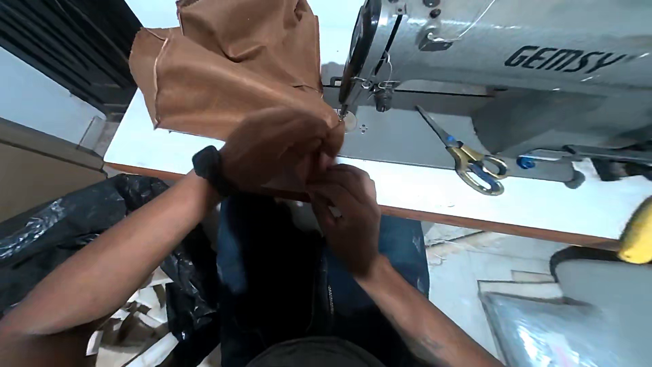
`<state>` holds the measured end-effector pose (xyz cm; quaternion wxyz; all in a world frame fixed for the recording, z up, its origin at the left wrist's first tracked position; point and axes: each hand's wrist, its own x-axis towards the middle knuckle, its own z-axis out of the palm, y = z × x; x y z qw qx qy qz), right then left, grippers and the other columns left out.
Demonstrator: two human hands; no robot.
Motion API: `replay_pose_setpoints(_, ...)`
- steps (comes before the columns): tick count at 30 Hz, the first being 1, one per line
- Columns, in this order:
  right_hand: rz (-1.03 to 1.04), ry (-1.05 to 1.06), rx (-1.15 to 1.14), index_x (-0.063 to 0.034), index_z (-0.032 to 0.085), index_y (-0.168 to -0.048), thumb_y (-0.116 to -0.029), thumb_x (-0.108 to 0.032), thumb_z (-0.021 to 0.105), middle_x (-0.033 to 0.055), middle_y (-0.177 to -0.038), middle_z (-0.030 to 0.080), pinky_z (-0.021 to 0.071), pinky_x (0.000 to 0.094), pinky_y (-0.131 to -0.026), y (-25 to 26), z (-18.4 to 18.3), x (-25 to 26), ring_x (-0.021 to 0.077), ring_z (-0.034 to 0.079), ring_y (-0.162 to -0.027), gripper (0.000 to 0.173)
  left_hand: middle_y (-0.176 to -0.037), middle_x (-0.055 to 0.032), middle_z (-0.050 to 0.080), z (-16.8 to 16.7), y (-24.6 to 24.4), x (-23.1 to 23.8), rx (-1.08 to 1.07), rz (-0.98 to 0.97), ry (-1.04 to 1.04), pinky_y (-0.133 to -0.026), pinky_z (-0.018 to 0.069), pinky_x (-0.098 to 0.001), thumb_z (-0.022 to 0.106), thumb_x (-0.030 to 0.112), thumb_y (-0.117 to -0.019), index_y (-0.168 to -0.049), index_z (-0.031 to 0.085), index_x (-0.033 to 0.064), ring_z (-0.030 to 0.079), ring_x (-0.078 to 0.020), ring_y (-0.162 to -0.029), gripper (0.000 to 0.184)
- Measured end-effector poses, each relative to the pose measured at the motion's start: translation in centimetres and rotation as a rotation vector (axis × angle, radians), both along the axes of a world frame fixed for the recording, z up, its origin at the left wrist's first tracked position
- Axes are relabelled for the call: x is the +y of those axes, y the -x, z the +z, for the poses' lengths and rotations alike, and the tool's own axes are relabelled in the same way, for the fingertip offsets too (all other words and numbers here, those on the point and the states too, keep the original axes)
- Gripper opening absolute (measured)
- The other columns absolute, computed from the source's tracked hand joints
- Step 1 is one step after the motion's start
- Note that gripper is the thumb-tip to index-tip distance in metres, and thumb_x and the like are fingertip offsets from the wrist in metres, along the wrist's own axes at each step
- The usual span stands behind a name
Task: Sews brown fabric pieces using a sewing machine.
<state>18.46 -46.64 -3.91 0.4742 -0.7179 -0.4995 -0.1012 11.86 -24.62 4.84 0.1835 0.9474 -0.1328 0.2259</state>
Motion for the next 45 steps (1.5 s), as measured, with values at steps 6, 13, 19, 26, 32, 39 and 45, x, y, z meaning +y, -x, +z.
replay_pose_setpoints(6,-0.08,0.006,0.048,-0.0192,0.079,-0.097,-0.0893,-0.022,0.079,0.0006,-0.114,0.071,0.0523,0.0411,-0.099,0.4,-3.1,-1.7,0.0207,0.062,-0.117,0.008,-0.115,-0.0026,0.075,-4.3,0.9,-1.4,0.096,-0.082,-0.112,-0.103,0.0553,-0.0388,0.054,0.03,-0.1067,-0.111,0.074,0.0123,0.069,-0.0167,-0.115,0.026)
replay_pose_setpoints(13,0.06,-0.099,-0.049,-0.0183,0.079,-0.1,-0.0906,-0.016,0.076,0.0058,-0.126,0.068,0.0492,0.049,-0.104,-3.3,1.5,1.2,0.0247,0.06,-0.124,0.01,-0.107,-0.0053,0.077,-0.9,2.2,-3.4,-0.186,0.177,0.092,-0.099,0.0561,-0.0419,0.065,0.025,-0.1019,-0.108,0.077,0.0096,0.071,-0.0183,-0.106,0.021)
replay_pose_setpoints(19,0.085,-0.227,0.107,-0.0054,0.077,-0.103,-0.0912,-0.006,0.075,0.006,-0.112,0.071,0.0584,0.0319,-0.092,-6.0,7.0,2.8,0.0164,0.067,-0.109,0.012,-0.135,-0.0083,0.067,-4.6,5.4,-2.8,-0.029,0.457,0.09,-0.111,0.049,-0.0442,0.067,0.036,-0.0976,-0.13,0.068,0.0095,0.06,-0.0225,-0.13,0.042)
replay_pose_setpoints(26,0.191,-0.289,0.23,-0.0042,0.076,-0.105,-0.09,-0.005,0.077,0.0102,-0.113,0.07,0.0614,0.0393,-0.088,-5.7,6.0,2.6,0.0247,0.068,-0.107,0.015,-0.147,-0.0155,0.054,-3.9,0.5,4.0,-0.178,0.831,-0.006,-0.115,0.0366,-0.0556,0.08,0.05,-0.0817,-0.143,0.055,0.0147,0.047,-0.0338,-0.14,0.075)
replay_pose_setpoints(32,0.153,-0.323,0.324,-0.0028,0.076,-0.104,-0.0897,-0.003,0.077,0.011,-0.111,0.07,0.0631,0.038,-0.084,-6.0,5.9,1.6,0.0251,0.069,-0.103,0.014,-0.121,-0.0014,0.07,-6.2,0.3,7.7,-0.118,0.492,-0.047,-0.109,0.047,-0.0457,0.071,0.031,-0.0947,-0.108,0.075,0.0189,0.062,-0.0194,-0.121,0.018)
replay_pose_setpoints(39,0.118,-0.187,0.021,-0.006,0.076,-0.091,-0.0873,-0.007,0.076,0.0085,-0.111,0.071,0.0586,0.0413,-0.092,-4.0,3.2,-0.1,0.023,0.067,-0.108,0.004,-0.113,-0.0126,0.074,-0.9,7.2,9.3,-0.136,0.258,-0.079,-0.096,0.0583,-0.0457,0.065,0.01,-0.0985,-0.106,0.075,0.0048,0.071,-0.0246,-0.107,0.014)
replay_pose_setpoints(45,0.107,-0.073,0.041,-0.013,0.077,-0.088,-0.0848,-0.007,0.078,0.0011,-0.113,0.073,0.0488,0.0529,-0.109,-1.6,-3.1,-2.4,0.0253,0.061,-0.125,0.007,-0.112,-0.0033,0.07,-1.4,12.4,6.9,0.305,0.183,-0.344,-0.086,0.058,-0.0466,0.057,0.031,-0.1002,-0.101,0.076,0.0156,0.068,-0.0235,-0.103,0.024)
